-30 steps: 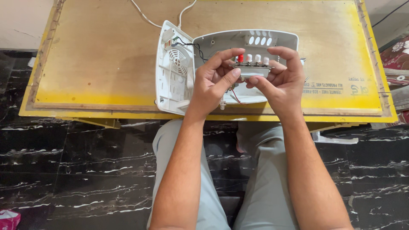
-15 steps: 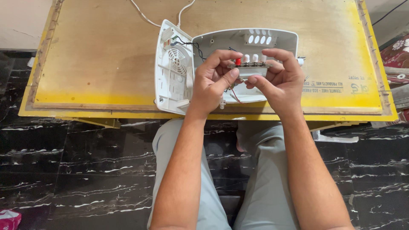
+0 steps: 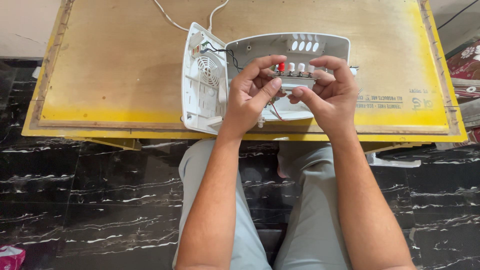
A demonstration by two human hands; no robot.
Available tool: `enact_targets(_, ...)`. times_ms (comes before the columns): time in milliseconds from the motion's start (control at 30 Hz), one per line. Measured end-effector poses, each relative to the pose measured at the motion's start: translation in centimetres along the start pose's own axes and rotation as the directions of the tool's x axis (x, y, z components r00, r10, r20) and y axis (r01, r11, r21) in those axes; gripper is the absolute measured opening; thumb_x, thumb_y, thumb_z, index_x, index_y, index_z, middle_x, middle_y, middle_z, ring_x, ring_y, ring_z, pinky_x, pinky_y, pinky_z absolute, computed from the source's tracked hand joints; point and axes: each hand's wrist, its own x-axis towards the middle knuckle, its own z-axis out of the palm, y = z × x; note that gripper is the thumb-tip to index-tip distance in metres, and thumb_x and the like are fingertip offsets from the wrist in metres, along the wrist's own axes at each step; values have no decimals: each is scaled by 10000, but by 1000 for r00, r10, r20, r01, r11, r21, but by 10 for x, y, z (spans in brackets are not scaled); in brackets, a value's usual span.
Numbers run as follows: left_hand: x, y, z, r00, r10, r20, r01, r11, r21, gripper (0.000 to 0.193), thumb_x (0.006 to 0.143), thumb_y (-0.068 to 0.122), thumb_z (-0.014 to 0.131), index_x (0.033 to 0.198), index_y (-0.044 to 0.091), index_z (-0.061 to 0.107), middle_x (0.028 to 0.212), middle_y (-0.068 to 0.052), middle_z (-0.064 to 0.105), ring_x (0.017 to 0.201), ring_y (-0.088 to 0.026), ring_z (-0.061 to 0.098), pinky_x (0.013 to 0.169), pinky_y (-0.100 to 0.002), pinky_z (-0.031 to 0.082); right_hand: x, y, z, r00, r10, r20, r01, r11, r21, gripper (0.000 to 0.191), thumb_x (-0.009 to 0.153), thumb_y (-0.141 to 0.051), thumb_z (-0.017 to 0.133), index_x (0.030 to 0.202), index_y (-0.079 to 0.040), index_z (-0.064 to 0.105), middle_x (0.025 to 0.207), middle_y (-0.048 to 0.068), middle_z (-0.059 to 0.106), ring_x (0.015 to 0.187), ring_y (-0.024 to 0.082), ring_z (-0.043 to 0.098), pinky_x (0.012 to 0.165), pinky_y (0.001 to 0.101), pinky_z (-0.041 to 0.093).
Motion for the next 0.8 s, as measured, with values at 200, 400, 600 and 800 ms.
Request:
enact_targets(200, 0, 0, -1, 1000, -2, 0, 2, 1000, 1, 330, 1053, 58, 657, 1381, 46, 626, 1010, -12, 641, 936, -75, 629, 887, -272, 601, 0, 0, 0, 1000, 13, 3, -13, 1000, 7, 483, 971, 69, 767, 1339, -7, 463, 1154, 197, 720, 949, 208, 752, 837, 329, 653)
enact_targets(400, -1, 3, 1, 1000, 0, 5, 0, 1000, 7, 346, 1046, 35, 649, 1390, 43, 613, 1017, -12, 645, 935, -74, 630, 888, -264, 589, -1, -1, 4, 1000, -16, 11, 15, 999, 39, 498, 978, 72, 742, 1366, -32, 446, 1176, 172, 702, 977, 186, 733, 840, 310, 638)
enact_targets(600, -3, 6, 5, 1000, -2, 8, 2, 1000, 8, 393, 1045, 26, 632, 1435, 54, 592, 1018, 22, 592, 925, -54, 581, 883, -248, 577, 1, -1, 5, 998, -49, 35, 52, 995, -84, 459, 994, 43, 720, 1374, -20, 472, 1178, 146, 660, 995, 166, 703, 808, 298, 630)
enact_targets(800, -2, 4, 5, 999, -9, 31, 9, 1000, 18, 315, 1061, 19, 616, 1375, 30, 612, 1018, -1, 624, 942, -72, 597, 885, -252, 551, 0, -1, 1, 999, -23, 48, 26, 997, -78, 412, 983, 34, 740, 1309, -3, 490, 1170, 147, 662, 1049, 170, 701, 856, 324, 657)
